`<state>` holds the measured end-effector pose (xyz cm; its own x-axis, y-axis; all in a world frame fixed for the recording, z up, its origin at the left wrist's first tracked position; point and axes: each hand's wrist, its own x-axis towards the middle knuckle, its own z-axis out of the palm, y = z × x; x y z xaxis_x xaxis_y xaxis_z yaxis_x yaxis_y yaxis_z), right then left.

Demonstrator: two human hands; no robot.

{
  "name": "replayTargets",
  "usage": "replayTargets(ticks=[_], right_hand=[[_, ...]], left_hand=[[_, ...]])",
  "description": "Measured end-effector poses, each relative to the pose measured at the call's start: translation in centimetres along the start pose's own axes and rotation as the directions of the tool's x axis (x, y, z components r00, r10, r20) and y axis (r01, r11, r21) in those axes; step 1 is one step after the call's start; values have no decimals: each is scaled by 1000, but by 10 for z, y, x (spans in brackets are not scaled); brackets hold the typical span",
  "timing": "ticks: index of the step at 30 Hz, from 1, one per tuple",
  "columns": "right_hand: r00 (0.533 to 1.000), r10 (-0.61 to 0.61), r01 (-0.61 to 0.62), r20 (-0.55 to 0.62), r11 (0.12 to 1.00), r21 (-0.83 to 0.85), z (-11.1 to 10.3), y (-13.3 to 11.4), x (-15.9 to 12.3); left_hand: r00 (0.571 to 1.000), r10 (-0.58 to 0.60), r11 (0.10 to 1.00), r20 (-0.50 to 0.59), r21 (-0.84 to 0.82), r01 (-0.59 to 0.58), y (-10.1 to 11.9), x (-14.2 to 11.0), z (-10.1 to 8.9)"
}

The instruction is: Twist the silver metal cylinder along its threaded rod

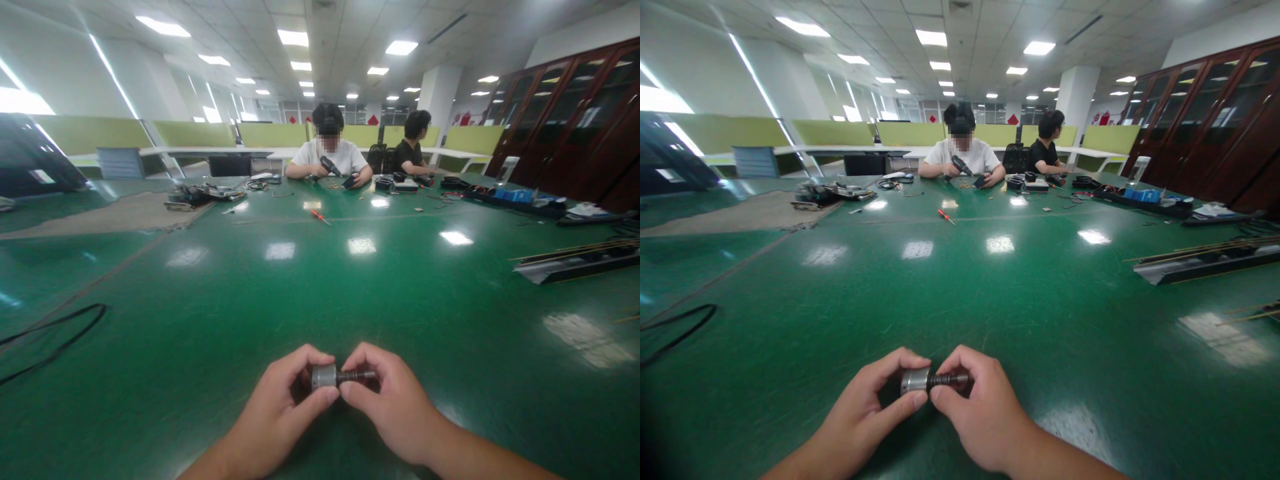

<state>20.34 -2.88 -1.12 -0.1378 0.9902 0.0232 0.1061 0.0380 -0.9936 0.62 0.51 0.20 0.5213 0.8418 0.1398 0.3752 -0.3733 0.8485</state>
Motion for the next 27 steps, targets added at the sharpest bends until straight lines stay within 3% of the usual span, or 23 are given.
replayTargets(ticks=[27], right_hand=[[1000, 24, -24, 0, 1000, 17, 0, 1, -1]], left_hand=[[1000, -17, 1000, 12, -17, 17, -1, 1, -2]])
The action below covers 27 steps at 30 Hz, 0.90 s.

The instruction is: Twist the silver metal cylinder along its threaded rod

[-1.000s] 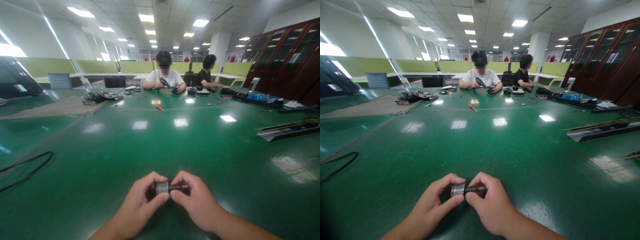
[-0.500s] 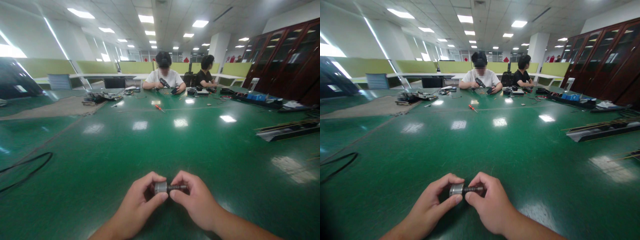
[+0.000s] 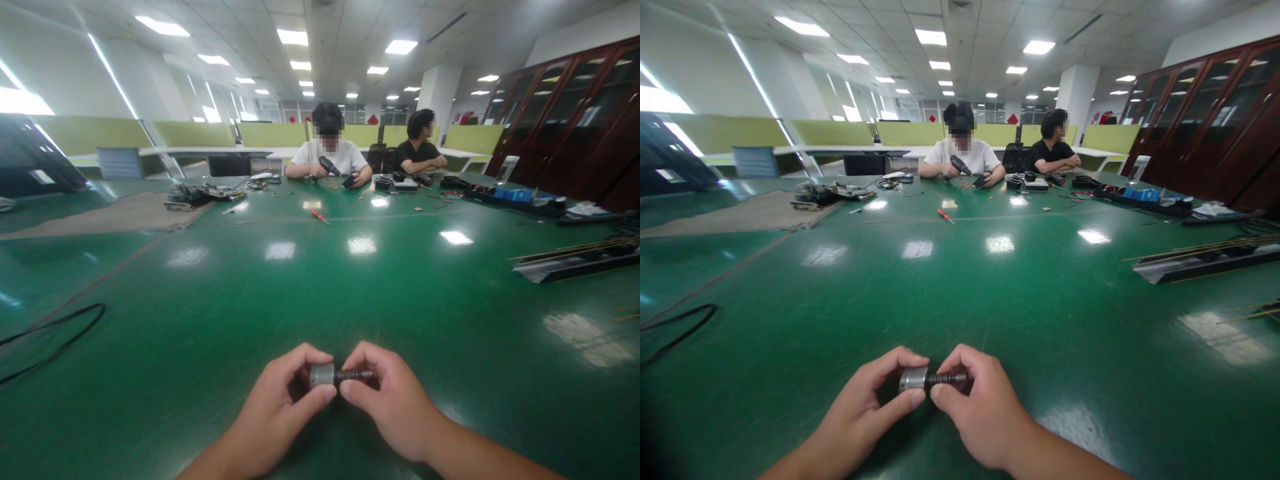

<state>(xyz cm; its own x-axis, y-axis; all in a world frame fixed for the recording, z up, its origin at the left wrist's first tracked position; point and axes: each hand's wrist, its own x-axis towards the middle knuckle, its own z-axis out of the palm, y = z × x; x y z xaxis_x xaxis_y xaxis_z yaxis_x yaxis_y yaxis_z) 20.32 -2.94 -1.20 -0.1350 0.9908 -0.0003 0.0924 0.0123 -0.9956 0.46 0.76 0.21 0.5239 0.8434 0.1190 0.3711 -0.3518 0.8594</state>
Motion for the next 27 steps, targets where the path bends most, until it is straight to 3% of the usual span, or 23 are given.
replayTargets(ticks=[27], right_hand=[[1000, -10, 10, 4, 1000, 19, -1, 2, 1]], left_hand=[[1000, 13, 1000, -14, -27, -13, -4, 1, 1]])
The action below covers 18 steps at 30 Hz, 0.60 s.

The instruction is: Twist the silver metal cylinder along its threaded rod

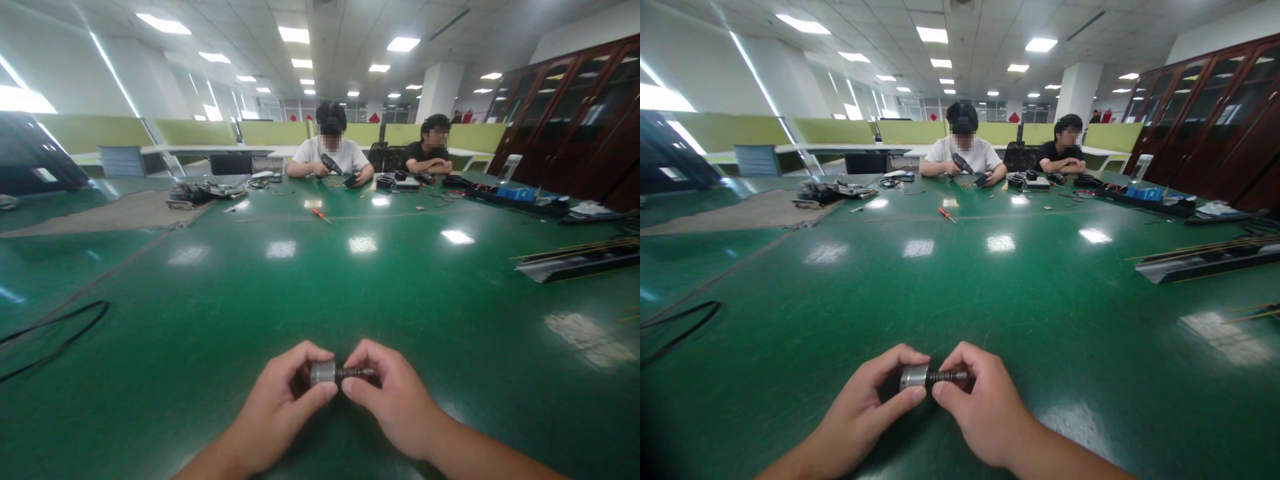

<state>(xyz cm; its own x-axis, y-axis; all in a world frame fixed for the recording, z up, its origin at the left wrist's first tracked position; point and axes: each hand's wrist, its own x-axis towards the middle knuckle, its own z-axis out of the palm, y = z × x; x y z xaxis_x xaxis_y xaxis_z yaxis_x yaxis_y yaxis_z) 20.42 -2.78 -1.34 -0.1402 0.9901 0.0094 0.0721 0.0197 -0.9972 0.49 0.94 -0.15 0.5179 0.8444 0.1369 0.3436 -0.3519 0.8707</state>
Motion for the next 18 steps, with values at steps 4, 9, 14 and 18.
replayTargets(ticks=[4, 9, 14, 18], right_hand=[[1000, 5, -5, 0, 1000, 5, 1, 0, 0], [1000, 12, -12, -7, 1000, 13, 1, 1, 0], [1000, 11, -11, -4, 1000, 16, 0, 1, 0], [1000, 16, -16, 0, 1000, 16, 0, 1, 0]], left_hand=[[1000, -3, 1000, 5, -4, 3, 1, -1, 0], [1000, -11, 1000, 3, 2, 11, 1, -2, -1], [1000, -11, 1000, -1, -5, 11, 0, -3, -1], [1000, -6, 1000, -2, -2, 6, 0, -3, -1]])
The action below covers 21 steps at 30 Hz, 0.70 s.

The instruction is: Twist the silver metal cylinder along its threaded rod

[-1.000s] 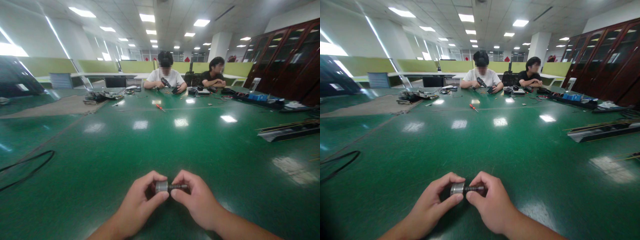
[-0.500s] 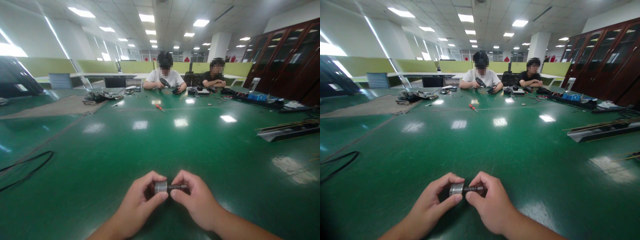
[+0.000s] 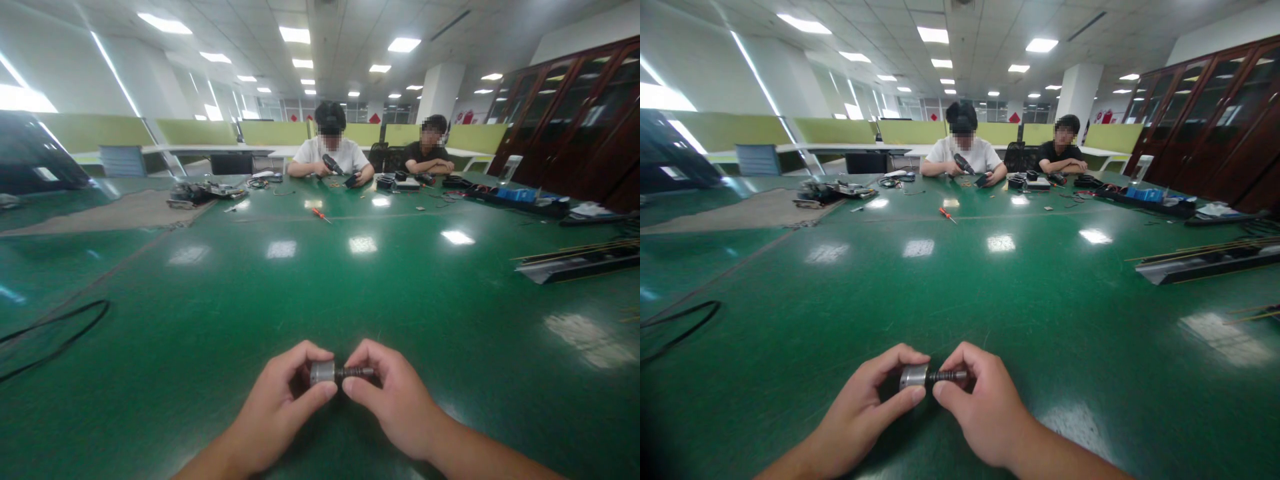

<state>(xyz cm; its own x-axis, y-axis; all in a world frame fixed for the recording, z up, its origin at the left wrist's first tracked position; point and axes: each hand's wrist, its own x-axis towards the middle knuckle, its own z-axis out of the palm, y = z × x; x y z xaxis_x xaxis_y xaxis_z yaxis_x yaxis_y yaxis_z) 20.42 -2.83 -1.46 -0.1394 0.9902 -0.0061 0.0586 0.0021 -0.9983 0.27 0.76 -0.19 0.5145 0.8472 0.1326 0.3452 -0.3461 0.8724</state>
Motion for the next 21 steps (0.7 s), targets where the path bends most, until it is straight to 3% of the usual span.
replayTargets(ticks=[21], right_hand=[[1000, 10, -10, -1, 1000, -9, 0, -1, 0]], left_hand=[[1000, -6, 1000, -3, 8, 6, 4, 0, -1]])
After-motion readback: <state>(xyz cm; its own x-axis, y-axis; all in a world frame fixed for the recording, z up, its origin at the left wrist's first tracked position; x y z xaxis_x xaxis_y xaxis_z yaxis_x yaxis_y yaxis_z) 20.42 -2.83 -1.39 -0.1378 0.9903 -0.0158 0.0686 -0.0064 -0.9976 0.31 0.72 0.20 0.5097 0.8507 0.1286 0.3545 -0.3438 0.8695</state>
